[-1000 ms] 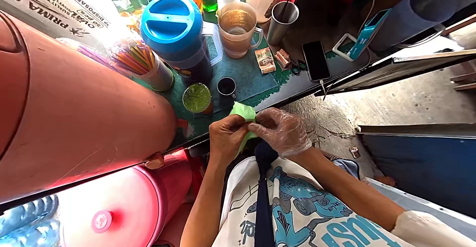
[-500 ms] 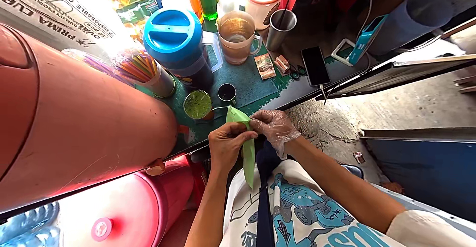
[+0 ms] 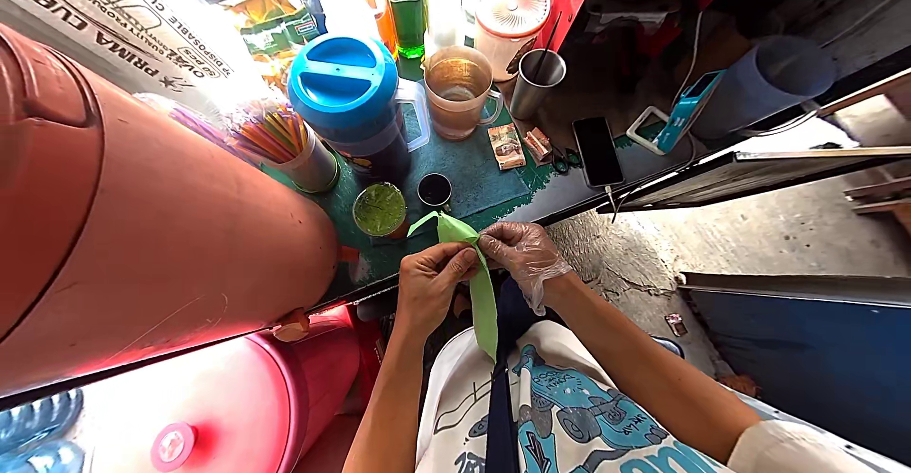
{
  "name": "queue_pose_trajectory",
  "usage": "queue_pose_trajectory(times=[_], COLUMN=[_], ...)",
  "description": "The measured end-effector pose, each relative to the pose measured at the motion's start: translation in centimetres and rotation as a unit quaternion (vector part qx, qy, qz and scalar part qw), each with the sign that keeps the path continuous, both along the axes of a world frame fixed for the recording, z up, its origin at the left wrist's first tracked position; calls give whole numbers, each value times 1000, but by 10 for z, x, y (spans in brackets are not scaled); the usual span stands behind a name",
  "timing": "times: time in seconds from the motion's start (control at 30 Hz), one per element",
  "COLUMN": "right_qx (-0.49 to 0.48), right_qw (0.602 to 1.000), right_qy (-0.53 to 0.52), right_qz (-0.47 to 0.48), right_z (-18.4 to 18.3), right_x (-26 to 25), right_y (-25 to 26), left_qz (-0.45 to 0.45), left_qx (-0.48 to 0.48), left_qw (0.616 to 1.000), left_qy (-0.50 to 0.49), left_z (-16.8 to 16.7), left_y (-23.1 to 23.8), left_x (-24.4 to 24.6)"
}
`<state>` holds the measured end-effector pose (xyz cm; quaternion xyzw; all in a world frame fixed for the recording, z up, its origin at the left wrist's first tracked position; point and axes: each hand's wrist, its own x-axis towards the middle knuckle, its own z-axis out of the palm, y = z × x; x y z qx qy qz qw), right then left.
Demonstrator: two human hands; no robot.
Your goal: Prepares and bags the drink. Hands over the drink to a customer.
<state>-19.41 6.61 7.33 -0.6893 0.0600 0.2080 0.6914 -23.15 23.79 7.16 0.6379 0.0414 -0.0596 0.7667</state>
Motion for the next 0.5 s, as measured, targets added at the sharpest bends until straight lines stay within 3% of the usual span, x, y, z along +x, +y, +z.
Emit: queue_pose_trajectory(times=[0.33, 0.5], right_qx=[-11, -10], right_qw=[1000, 1000], right_qy=[-1, -15], right_qz=[-5, -10], right_z=[6, 5], right_x=[0, -2], right_y=[3, 4], left_qz=[1, 36], left_qx=[-2, 141], left_qw=[1000, 988], left_qy=[4, -48], left_z=[-1, -6], left_y=[0, -5], left_x=[1, 0])
